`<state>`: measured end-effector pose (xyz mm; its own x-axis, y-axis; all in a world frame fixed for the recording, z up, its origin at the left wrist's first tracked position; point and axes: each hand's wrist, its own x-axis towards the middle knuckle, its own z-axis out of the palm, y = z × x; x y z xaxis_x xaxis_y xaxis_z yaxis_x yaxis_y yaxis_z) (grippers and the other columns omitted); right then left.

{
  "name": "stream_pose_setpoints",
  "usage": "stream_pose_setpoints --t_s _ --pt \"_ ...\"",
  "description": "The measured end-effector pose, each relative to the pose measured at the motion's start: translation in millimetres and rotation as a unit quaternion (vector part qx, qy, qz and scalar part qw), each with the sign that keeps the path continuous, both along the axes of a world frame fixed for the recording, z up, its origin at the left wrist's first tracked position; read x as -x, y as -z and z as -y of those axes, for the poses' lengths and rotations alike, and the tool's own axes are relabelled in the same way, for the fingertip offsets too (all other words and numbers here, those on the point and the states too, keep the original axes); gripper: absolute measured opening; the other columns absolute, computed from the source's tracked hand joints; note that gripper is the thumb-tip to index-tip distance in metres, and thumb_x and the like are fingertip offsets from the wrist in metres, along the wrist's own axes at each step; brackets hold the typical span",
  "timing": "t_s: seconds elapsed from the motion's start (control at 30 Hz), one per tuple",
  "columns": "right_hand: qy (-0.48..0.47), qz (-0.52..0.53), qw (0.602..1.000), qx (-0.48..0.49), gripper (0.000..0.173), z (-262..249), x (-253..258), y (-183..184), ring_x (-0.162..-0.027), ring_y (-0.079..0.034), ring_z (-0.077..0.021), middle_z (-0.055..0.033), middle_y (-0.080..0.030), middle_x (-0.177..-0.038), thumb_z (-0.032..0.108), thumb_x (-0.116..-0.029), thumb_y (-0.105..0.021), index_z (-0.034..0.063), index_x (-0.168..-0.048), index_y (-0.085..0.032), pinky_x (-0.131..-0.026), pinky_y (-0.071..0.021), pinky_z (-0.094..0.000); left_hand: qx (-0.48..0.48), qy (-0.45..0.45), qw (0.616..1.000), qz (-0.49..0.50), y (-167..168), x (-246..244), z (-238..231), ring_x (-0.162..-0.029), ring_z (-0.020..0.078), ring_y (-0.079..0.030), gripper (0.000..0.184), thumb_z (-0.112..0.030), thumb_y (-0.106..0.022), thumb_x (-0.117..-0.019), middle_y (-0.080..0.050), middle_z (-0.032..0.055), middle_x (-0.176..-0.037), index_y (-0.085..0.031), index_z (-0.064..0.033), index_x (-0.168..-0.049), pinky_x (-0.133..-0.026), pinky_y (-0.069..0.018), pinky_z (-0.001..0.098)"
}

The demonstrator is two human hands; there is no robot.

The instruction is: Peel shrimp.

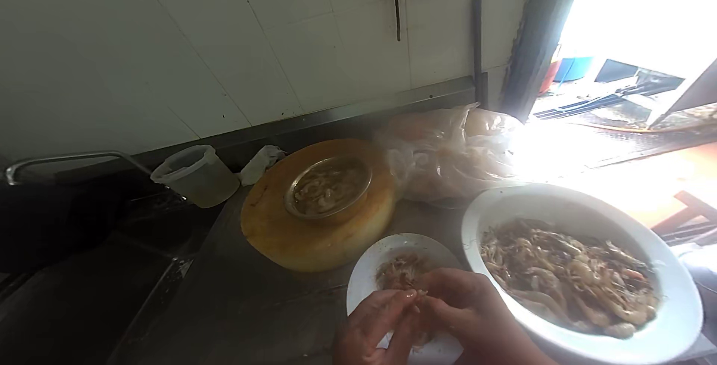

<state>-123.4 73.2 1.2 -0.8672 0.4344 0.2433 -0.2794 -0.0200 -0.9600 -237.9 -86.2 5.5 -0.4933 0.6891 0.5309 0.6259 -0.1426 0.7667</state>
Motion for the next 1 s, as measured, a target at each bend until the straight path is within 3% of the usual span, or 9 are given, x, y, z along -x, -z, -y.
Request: stream_pose_setpoints --t_s 0.13,0.33,0.5,0.6,0.67,0.77,0.9,0.93,1.0 --pt "0.003 0.002 1.000 0.016 0.009 0.5 -1.5 -0.3 -0.071 -0.072 -0.0167 -0.0068 -0.074 -0.085 0.008 -0.0925 -0.073 0.0019 -0.099 -0.073 -0.064 -0.0645 -0.0338 -0.013 -0.011 1.000 0.000 1.2 -5.1 -1.2 -0.100 0.0156 -0.073 0.019 -0.006 -0.075 -0.0919 -0.075 0.0067 -0.109 -0.077 -0.0052 -0.111 -0.086 -0.0641 0.0305" --pt "0.023 -0.018 1.000 -0.004 0.005 2.2 -1.4 -2.4 -0.069 -0.071 -0.0154 -0.0057 -0.073 -0.081 0.008 -0.0889 -0.075 0.0037 -0.091 -0.075 -0.062 -0.0635 -0.0321 -0.017 0.025 0.979 0.203 -8.0 -11.9 0.9 -0.094 0.0205 -0.074 0.015 -0.001 -0.071 -0.0928 -0.075 0.0132 -0.107 -0.077 0.0021 -0.107 -0.083 -0.0646 0.0338" --pt "0.036 -0.036 0.998 -0.029 0.003 1.1 2.3 0.7 -0.075 -0.067 -0.0116 -0.0026 -0.070 -0.084 0.009 -0.0878 -0.072 0.0059 -0.088 -0.073 -0.065 -0.0586 -0.0273 -0.043 0.070 0.861 0.501 -10.7 -13.9 3.4 -0.086 0.0278 -0.075 0.016 0.000 -0.065 -0.0968 -0.075 0.0211 -0.100 -0.073 0.0066 -0.108 -0.083 -0.0638 0.0447" --pt "0.067 -0.038 0.997 -0.019 0.007 -2.8 2.2 -0.6 -0.071 -0.067 -0.0124 -0.0030 -0.069 -0.084 0.007 -0.0890 -0.066 0.0069 -0.088 -0.072 -0.060 -0.0592 -0.0286 -0.055 0.062 0.813 0.577 -13.5 -8.6 6.4 -0.079 0.0233 -0.072 0.015 -0.006 -0.063 -0.0982 -0.073 0.0157 -0.094 -0.074 0.0019 -0.106 -0.078 -0.0629 0.0430" --pt "0.111 -0.031 0.991 -0.072 0.010 -7.0 -0.6 0.1 -0.067 -0.066 -0.0115 -0.0020 -0.070 -0.084 0.009 -0.0908 -0.064 0.0083 -0.090 -0.074 -0.055 -0.0586 -0.0276 -0.059 0.042 0.816 0.573 -16.1 -5.7 9.4 -0.079 0.0222 -0.072 0.016 -0.005 -0.062 -0.0987 -0.073 0.0148 -0.094 -0.074 0.0015 -0.107 -0.078 -0.0626 0.0421" --pt "0.205 0.030 0.917 -0.342 0.018 -13.0 -5.1 5.3 -0.073 -0.064 -0.0037 0.0060 -0.069 -0.087 0.026 -0.0959 -0.060 0.0184 -0.095 -0.077 -0.059 -0.0559 -0.0245 -0.050 -0.002 0.864 0.502 -22.4 3.2 11.2 -0.077 0.0206 -0.070 0.018 -0.004 -0.061 -0.0993 -0.072 0.0153 -0.092 -0.073 0.0047 -0.110 -0.076 -0.0623 0.0383" --pt "0.169 0.151 0.813 -0.536 0.026 -3.1 4.4 15.5 -0.093 -0.071 -0.0210 -0.0025 -0.072 -0.089 0.032 -0.0991 -0.059 0.0154 -0.087 -0.075 -0.070 -0.0613 -0.0408 -0.025 -0.070 0.950 0.302 -48.8 47.7 1.4 -0.075 0.0185 -0.067 0.021 -0.014 -0.061 -0.1007 -0.071 0.0129 -0.092 -0.074 0.0022 -0.106 -0.071 -0.0594 0.0336" --pt "0.134 0.163 0.811 -0.546 0.021 -0.3 7.2 16.8 -0.099 -0.071 -0.0249 -0.0057 -0.073 -0.096 0.027 -0.0987 -0.060 0.0138 -0.094 -0.076 -0.075 -0.0619 -0.0424 -0.006 -0.112 0.966 0.235 -62.4 64.1 -4.0 -0.075 0.0181 -0.068 0.021 -0.016 -0.061 -0.1008 -0.073 0.0106 -0.093 -0.075 -0.0013 -0.106 -0.071 -0.0600 0.0336" --pt "0.064 0.181 0.822 -0.537 0.023 3.9 6.3 10.9 -0.113 -0.067 -0.0301 -0.0095 -0.071 -0.114 0.017 -0.1002 -0.061 0.0141 -0.119 -0.074 -0.085 -0.0610 -0.0453 0.103 -0.203 0.970 0.082 -90.3 97.4 -17.7 -0.083 0.0178 -0.072 0.027 -0.022 -0.062 -0.1023 -0.075 0.0057 -0.105 -0.072 -0.0113 -0.125 -0.076 -0.0624 0.0366"
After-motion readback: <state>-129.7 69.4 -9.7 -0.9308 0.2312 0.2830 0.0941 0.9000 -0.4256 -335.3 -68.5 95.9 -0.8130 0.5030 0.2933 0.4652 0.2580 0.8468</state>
